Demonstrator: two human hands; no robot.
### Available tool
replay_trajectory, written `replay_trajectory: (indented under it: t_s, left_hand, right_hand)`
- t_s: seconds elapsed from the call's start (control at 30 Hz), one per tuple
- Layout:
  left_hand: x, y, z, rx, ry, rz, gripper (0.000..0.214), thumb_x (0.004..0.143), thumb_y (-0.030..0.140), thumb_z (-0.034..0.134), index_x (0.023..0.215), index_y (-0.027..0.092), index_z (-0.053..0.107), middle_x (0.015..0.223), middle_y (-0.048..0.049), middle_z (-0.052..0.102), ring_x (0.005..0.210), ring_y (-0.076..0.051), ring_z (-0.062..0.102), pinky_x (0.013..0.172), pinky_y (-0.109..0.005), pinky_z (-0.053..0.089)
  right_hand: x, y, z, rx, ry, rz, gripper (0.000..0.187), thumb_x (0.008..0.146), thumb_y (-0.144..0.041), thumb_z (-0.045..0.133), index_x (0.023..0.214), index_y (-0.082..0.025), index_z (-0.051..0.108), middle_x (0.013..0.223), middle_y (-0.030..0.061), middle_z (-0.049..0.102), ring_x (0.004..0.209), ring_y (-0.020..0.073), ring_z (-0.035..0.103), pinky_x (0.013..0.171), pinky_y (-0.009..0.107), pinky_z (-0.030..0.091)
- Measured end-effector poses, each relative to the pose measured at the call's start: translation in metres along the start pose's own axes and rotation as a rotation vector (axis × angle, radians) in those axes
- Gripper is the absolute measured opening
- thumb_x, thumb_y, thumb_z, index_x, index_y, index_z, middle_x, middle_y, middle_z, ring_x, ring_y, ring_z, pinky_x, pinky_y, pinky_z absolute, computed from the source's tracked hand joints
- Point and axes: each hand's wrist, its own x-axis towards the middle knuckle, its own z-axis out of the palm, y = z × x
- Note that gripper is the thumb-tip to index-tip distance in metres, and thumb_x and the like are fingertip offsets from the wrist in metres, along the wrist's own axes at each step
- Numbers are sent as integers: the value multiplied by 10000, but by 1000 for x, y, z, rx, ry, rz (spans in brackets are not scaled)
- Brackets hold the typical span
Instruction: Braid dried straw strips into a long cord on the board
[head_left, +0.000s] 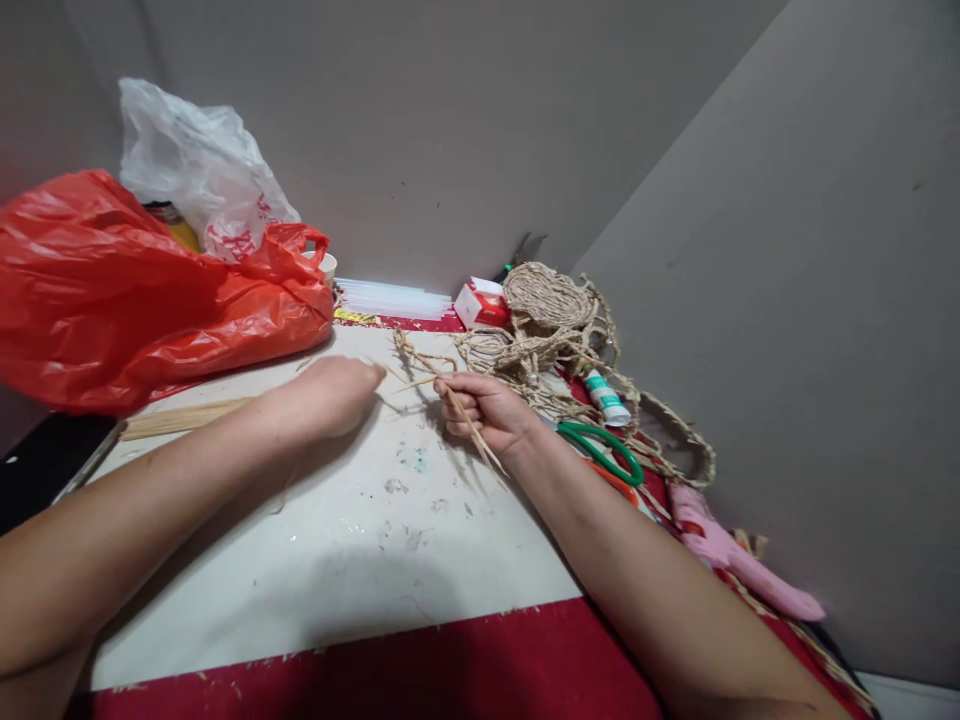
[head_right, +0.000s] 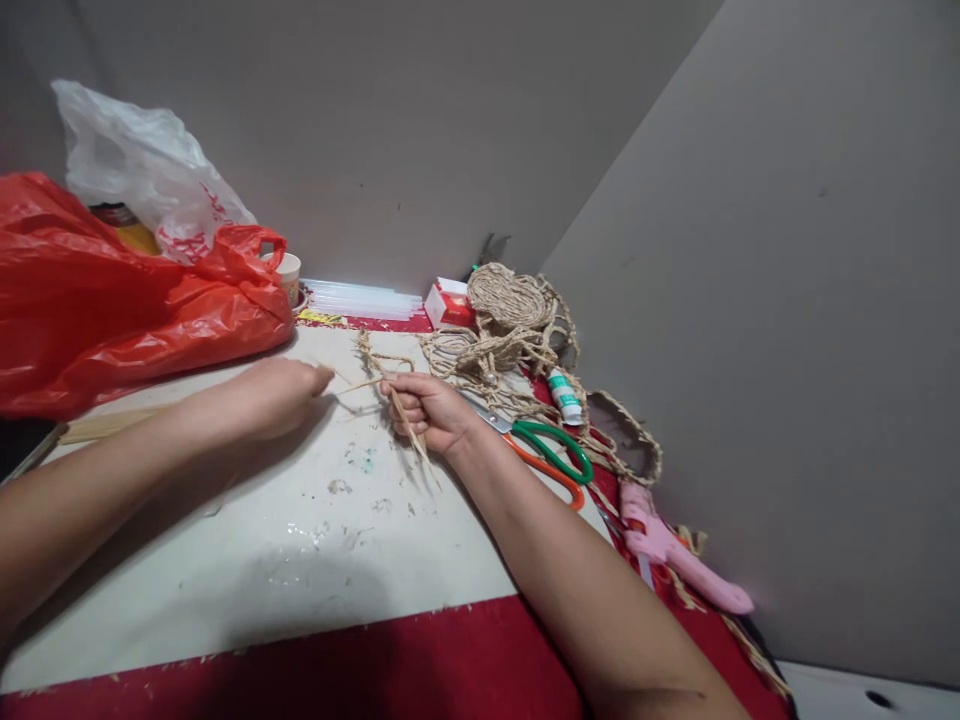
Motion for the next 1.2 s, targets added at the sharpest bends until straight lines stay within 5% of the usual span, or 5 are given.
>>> replay_trajectory:
  t_s: [0.2,0.33,0.5,1.0,1.2]
  left_hand:
    - [13,-41,-21,-620,106,-97,129,614,111,595,707,170,528,584,16,552,551,-122,543,545,-231,399]
    - [14,-36,-20,-1201,-25,-113,177,605,93,640,699,157,504,590,25,548,576,-111,598,537,-207,414]
    - [16,-20,-10,-1445,-87,-85,236,596,44,653,757,145,514,663,30,577,593,-89,618,581,-203,450]
    - [15,6,6,-1297,1,92,257,615,85,646,839,138,531,716,19,579,630,-86,580,633,-241,470]
    - [16,17,23,-1049,190,173,149,676,114,577,816,149,540,692,21,544,634,-82,516,610,-221,426]
  right_hand:
    - [2,1,-2,-32,-22,19,110,778,-174,557,695,-106,535,462,-116,134,386,22,53,310,102,153]
    - [3,2,-2,-56,-25,23,112,781,-180,560,702,-101,547,456,-115,143,380,19,65,313,102,150]
    - [2,3,0,-84,-17,38,126,791,-187,560,702,-99,545,461,-116,148,379,17,72,319,101,155]
    - [4,5,1,-69,-35,56,120,790,-199,550,711,-112,527,462,-118,132,393,23,44,322,103,146]
    - [3,5,0,-62,-26,70,115,794,-196,542,719,-111,520,473,-115,146,407,25,36,324,105,141]
